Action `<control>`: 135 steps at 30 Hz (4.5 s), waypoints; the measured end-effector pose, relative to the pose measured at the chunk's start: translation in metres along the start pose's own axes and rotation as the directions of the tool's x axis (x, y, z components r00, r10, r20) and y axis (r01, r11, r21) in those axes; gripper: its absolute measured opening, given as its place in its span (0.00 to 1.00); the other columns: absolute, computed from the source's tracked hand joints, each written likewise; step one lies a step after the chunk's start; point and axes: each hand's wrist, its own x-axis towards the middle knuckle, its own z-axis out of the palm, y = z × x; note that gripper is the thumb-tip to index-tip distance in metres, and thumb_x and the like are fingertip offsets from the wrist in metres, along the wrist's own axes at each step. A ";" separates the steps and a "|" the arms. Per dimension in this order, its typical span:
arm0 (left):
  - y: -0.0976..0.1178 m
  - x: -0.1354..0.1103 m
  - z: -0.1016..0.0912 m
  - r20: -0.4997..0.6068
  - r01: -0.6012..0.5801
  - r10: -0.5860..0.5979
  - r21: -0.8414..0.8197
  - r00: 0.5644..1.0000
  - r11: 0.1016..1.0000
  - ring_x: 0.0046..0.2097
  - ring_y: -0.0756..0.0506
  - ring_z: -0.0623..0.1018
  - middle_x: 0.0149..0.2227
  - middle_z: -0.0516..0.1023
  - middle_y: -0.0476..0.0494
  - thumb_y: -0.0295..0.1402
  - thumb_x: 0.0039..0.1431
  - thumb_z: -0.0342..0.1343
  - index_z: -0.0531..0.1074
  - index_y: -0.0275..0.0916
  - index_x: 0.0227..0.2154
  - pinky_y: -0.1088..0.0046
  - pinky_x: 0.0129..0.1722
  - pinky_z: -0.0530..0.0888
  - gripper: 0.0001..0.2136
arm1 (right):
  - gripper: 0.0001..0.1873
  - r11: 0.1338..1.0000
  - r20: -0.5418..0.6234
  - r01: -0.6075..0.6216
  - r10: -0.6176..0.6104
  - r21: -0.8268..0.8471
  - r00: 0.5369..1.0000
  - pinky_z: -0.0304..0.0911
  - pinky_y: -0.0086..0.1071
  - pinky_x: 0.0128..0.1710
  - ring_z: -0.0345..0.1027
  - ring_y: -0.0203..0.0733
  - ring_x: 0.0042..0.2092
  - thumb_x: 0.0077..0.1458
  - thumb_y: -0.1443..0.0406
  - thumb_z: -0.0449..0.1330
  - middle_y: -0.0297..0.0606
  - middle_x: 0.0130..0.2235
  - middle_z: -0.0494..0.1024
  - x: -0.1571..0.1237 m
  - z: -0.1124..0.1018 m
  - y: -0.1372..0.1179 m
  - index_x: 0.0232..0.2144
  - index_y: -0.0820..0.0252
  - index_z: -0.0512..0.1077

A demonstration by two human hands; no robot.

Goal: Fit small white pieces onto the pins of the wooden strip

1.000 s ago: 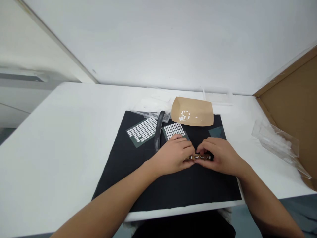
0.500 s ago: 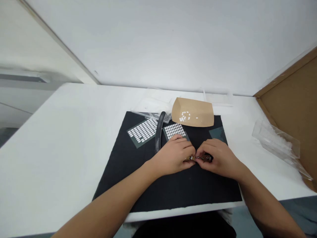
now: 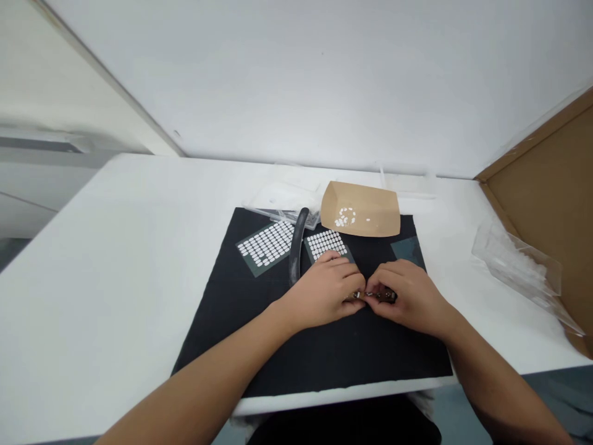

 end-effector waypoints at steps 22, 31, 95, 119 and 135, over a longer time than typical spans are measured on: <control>0.001 0.001 -0.001 0.009 0.012 -0.012 -0.005 1.000 1.000 0.40 0.44 0.77 0.36 0.78 0.47 0.38 0.68 0.63 0.74 0.40 0.35 0.63 0.52 0.65 0.08 | 0.05 0.999 0.013 -0.004 0.004 0.047 1.000 0.60 0.36 0.39 0.70 0.41 0.36 0.62 0.69 0.65 0.33 0.34 0.78 0.000 0.003 0.001 0.36 0.55 0.72; -0.001 0.000 0.000 0.004 0.001 -0.001 -0.025 1.000 1.000 0.41 0.44 0.77 0.37 0.79 0.48 0.37 0.67 0.64 0.75 0.40 0.37 0.63 0.53 0.64 0.07 | 0.04 0.989 0.171 -0.033 0.008 0.142 0.985 0.64 0.37 0.46 0.75 0.42 0.40 0.64 0.67 0.66 0.32 0.37 0.81 0.000 -0.013 0.005 0.41 0.54 0.75; -0.004 0.000 -0.005 0.006 0.001 0.000 -0.132 1.000 0.991 0.43 0.45 0.79 0.37 0.81 0.49 0.35 0.69 0.60 0.76 0.41 0.37 0.57 0.66 0.56 0.05 | 0.08 0.988 0.178 -0.024 -0.003 0.150 0.984 0.66 0.35 0.43 0.72 0.41 0.41 0.64 0.72 0.60 0.36 0.41 0.79 -0.001 -0.011 0.006 0.44 0.55 0.72; -0.002 0.000 -0.004 0.054 -0.021 0.030 -0.152 0.998 0.988 0.46 0.42 0.79 0.41 0.81 0.45 0.36 0.68 0.61 0.77 0.40 0.41 0.60 0.58 0.63 0.05 | 0.18 0.992 0.247 -0.070 0.042 0.106 0.968 0.65 0.36 0.44 0.75 0.44 0.42 0.59 0.58 0.74 0.34 0.40 0.80 -0.004 -0.020 0.009 0.46 0.54 0.72; -0.001 0.002 -0.005 0.057 -0.026 0.034 -0.143 0.998 0.989 0.45 0.43 0.79 0.41 0.81 0.46 0.35 0.69 0.62 0.77 0.41 0.41 0.61 0.57 0.63 0.05 | 0.08 0.976 0.262 -0.052 -0.005 0.210 0.965 0.70 0.34 0.41 0.76 0.41 0.41 0.63 0.72 0.62 0.34 0.39 0.81 -0.006 -0.032 0.005 0.40 0.54 0.78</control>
